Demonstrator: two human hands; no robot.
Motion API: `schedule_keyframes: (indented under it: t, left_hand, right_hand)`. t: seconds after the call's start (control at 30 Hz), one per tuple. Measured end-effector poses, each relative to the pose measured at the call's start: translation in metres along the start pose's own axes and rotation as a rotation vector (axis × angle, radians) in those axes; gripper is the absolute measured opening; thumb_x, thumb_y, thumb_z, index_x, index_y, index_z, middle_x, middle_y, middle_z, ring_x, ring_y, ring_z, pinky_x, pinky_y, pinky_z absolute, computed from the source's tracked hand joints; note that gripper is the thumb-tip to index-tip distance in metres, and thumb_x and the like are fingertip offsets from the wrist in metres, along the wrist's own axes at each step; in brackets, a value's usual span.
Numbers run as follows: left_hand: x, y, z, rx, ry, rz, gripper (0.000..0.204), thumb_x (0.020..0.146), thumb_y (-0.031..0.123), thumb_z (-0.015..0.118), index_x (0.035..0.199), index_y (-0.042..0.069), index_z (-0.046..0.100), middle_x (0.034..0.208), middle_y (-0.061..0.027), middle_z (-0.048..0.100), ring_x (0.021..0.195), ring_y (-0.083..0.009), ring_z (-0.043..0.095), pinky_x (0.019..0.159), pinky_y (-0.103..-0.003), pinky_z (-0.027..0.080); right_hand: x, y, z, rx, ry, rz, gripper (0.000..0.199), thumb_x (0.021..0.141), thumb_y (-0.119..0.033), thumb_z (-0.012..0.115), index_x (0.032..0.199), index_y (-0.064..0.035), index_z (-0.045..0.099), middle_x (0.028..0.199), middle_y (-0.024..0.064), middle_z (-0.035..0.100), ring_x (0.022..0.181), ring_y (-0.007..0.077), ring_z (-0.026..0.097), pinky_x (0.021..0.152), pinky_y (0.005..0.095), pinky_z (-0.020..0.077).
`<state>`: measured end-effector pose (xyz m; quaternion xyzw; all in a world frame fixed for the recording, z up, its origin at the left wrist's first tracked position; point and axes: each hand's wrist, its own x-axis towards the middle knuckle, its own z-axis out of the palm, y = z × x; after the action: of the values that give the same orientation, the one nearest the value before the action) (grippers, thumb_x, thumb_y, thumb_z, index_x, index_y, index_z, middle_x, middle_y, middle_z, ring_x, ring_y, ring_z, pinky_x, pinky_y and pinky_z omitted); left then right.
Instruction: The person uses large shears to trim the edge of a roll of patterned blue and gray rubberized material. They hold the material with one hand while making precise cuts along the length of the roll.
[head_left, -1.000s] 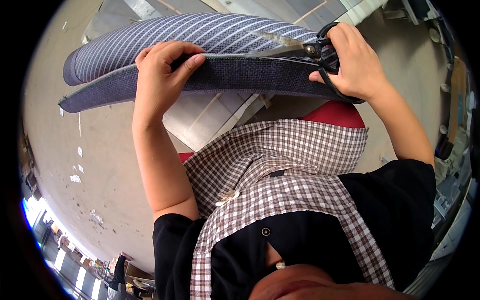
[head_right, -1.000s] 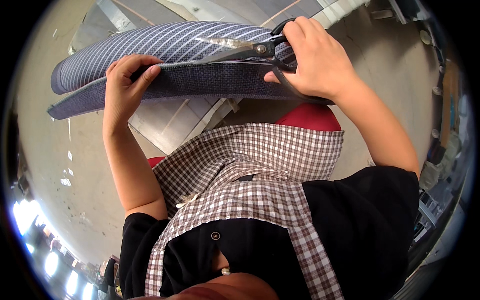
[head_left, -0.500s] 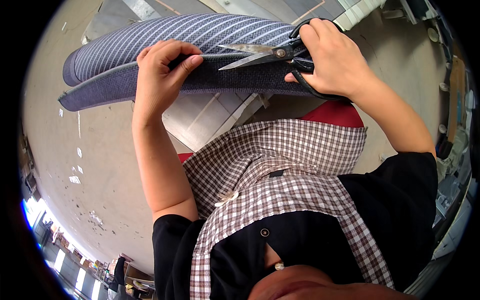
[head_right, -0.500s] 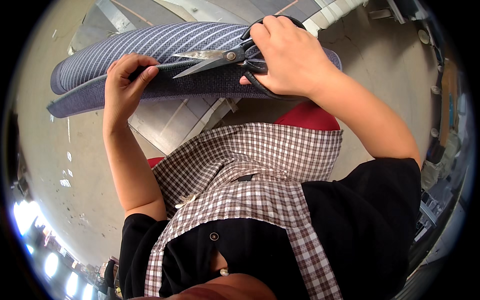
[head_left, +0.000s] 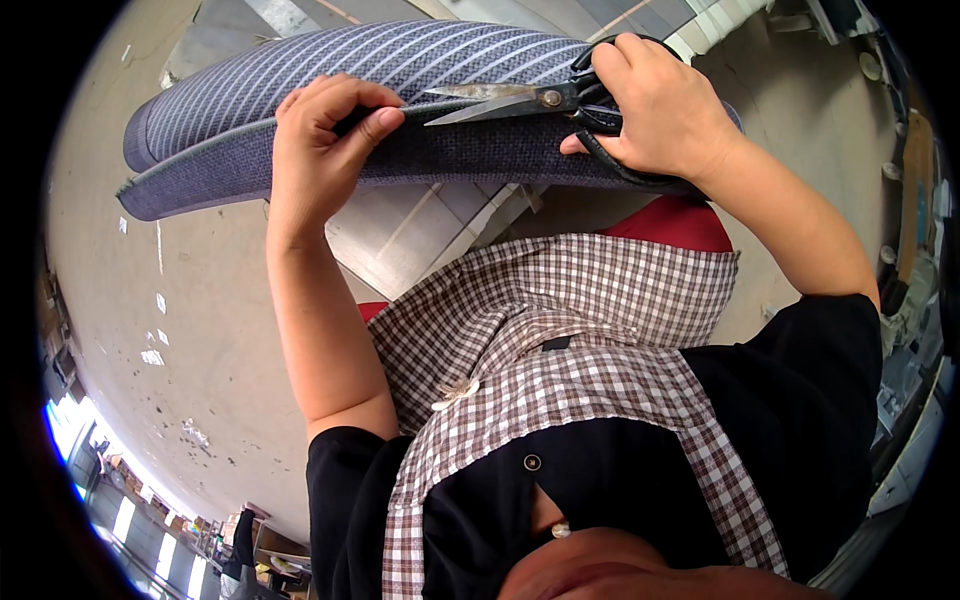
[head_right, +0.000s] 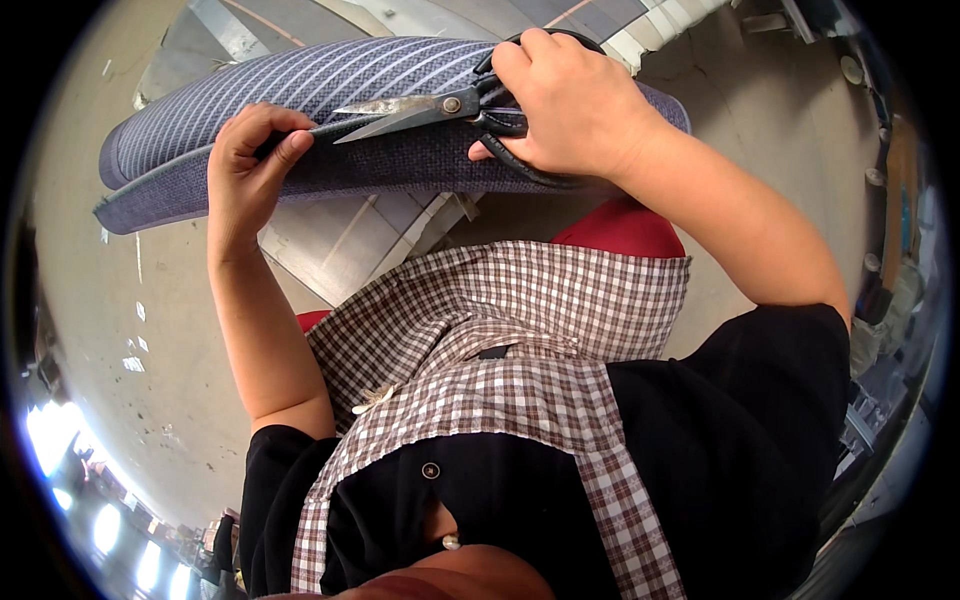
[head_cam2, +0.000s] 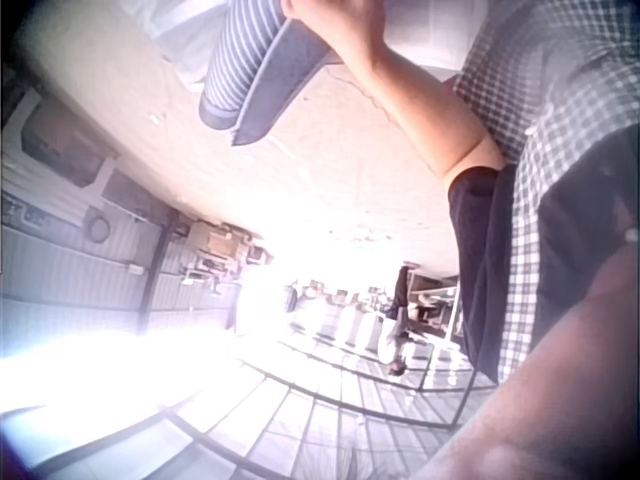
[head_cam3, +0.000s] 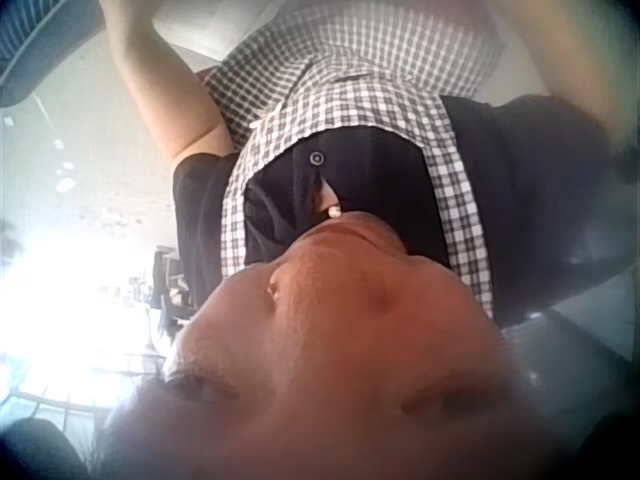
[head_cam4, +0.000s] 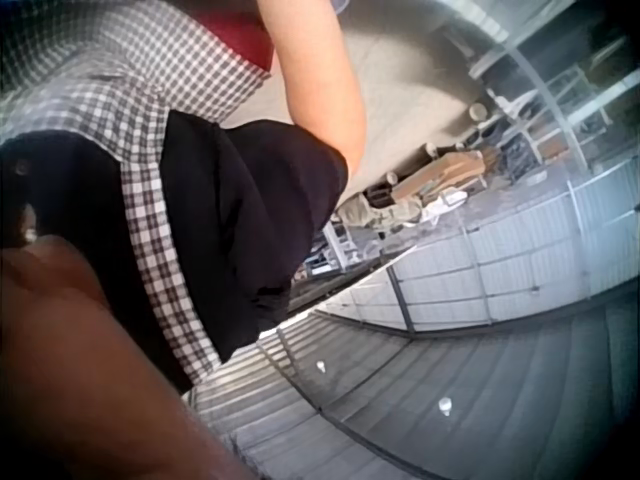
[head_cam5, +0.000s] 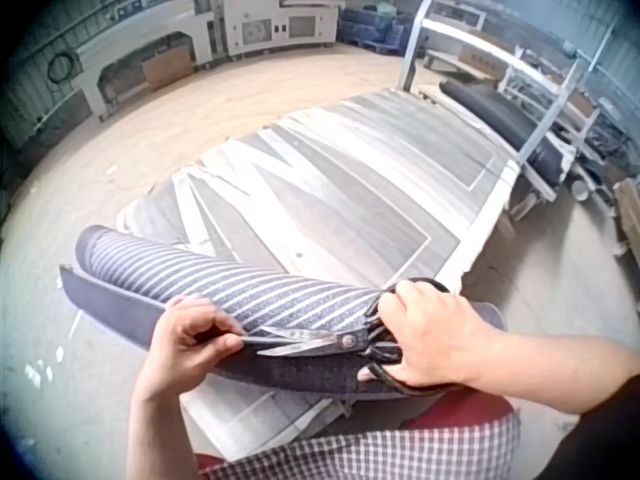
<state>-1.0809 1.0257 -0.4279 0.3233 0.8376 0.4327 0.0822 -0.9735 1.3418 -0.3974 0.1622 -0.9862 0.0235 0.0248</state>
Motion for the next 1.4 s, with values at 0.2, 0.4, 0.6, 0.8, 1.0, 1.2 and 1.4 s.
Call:
schedule_keyframes:
  t: [0.2,0.4,0.6,0.8,1.0,1.2,1.4]
  left_hand:
    - [0.000,0.001,-0.001,-0.002,0.005,-0.006,0.018,0.087,0.027,0.079,0.088,0.009,0.075,0.083,0.0010,0.071,0.083,-0.0167,0.063,0.090,-0.033,0.039]
    - [0.001,-0.001,-0.001,0.000,-0.009,-0.005,0.016,0.087,0.025,0.079,0.088,0.009,0.075,0.083,0.0008,0.071,0.084,-0.0169,0.063,0.091,-0.034,0.038]
    - [0.002,-0.001,-0.002,0.003,-0.017,-0.001,0.014,0.087,0.023,0.078,0.088,0.010,0.075,0.084,0.0010,0.072,0.085,-0.0168,0.063,0.092,-0.033,0.038]
    - [0.002,-0.005,0.000,-0.009,-0.004,0.016,0.014,0.087,0.023,0.079,0.088,0.010,0.075,0.084,0.0015,0.071,0.086,-0.0162,0.064,0.092,-0.033,0.039]
    - [0.002,-0.005,0.001,-0.022,0.001,0.013,0.014,0.087,0.024,0.078,0.088,0.010,0.075,0.084,0.0017,0.071,0.084,-0.0162,0.063,0.093,-0.033,0.038]
    - [0.003,-0.006,0.003,-0.004,0.008,-0.003,0.015,0.088,0.024,0.078,0.089,0.010,0.076,0.083,0.0013,0.070,0.083,-0.0164,0.063,0.095,-0.034,0.038]
    - [0.002,-0.008,0.002,-0.007,-0.003,0.047,0.018,0.090,0.021,0.076,0.090,0.003,0.071,0.084,-0.0030,0.069,0.083,-0.0182,0.059,0.081,-0.032,0.045]
  right_hand:
    - [-0.006,0.002,0.003,0.009,0.043,-0.015,0.073,0.072,-0.071,0.077,0.094,-0.0041,0.057,0.085,0.0104,0.060,0.078,0.0278,0.068,0.067,0.0380,0.0590]
    - [-0.009,0.005,0.005,0.040,0.122,-0.050,0.070,0.068,-0.066,0.082,0.088,-0.0035,0.056,0.082,0.0080,0.053,0.073,0.0253,0.063,0.062,0.0355,0.0551]
    - [-0.010,-0.001,0.003,0.003,0.130,-0.022,0.070,0.068,-0.065,0.082,0.090,-0.0038,0.056,0.085,0.0079,0.054,0.077,0.0255,0.063,0.063,0.0360,0.0555]
    - [-0.003,-0.004,0.006,-0.037,0.121,-0.022,0.071,0.072,-0.069,0.078,0.096,-0.0055,0.057,0.091,0.0092,0.060,0.086,0.0258,0.067,0.066,0.0373,0.0591]
    - [-0.006,-0.002,0.008,-0.015,0.108,-0.023,0.070,0.073,-0.070,0.077,0.094,-0.0056,0.058,0.088,0.0087,0.060,0.081,0.0252,0.067,0.066,0.0369,0.0591]
    - [-0.010,0.000,0.009,-0.024,0.085,-0.002,0.073,0.070,-0.071,0.078,0.089,-0.0035,0.057,0.084,0.0074,0.057,0.075,0.0245,0.064,0.060,0.0345,0.0559]
    - [-0.009,0.000,-0.003,0.104,0.063,0.037,0.069,0.072,-0.062,0.083,0.098,-0.0035,0.057,0.086,0.0087,0.056,0.081,0.0278,0.063,0.069,0.0392,0.0537]
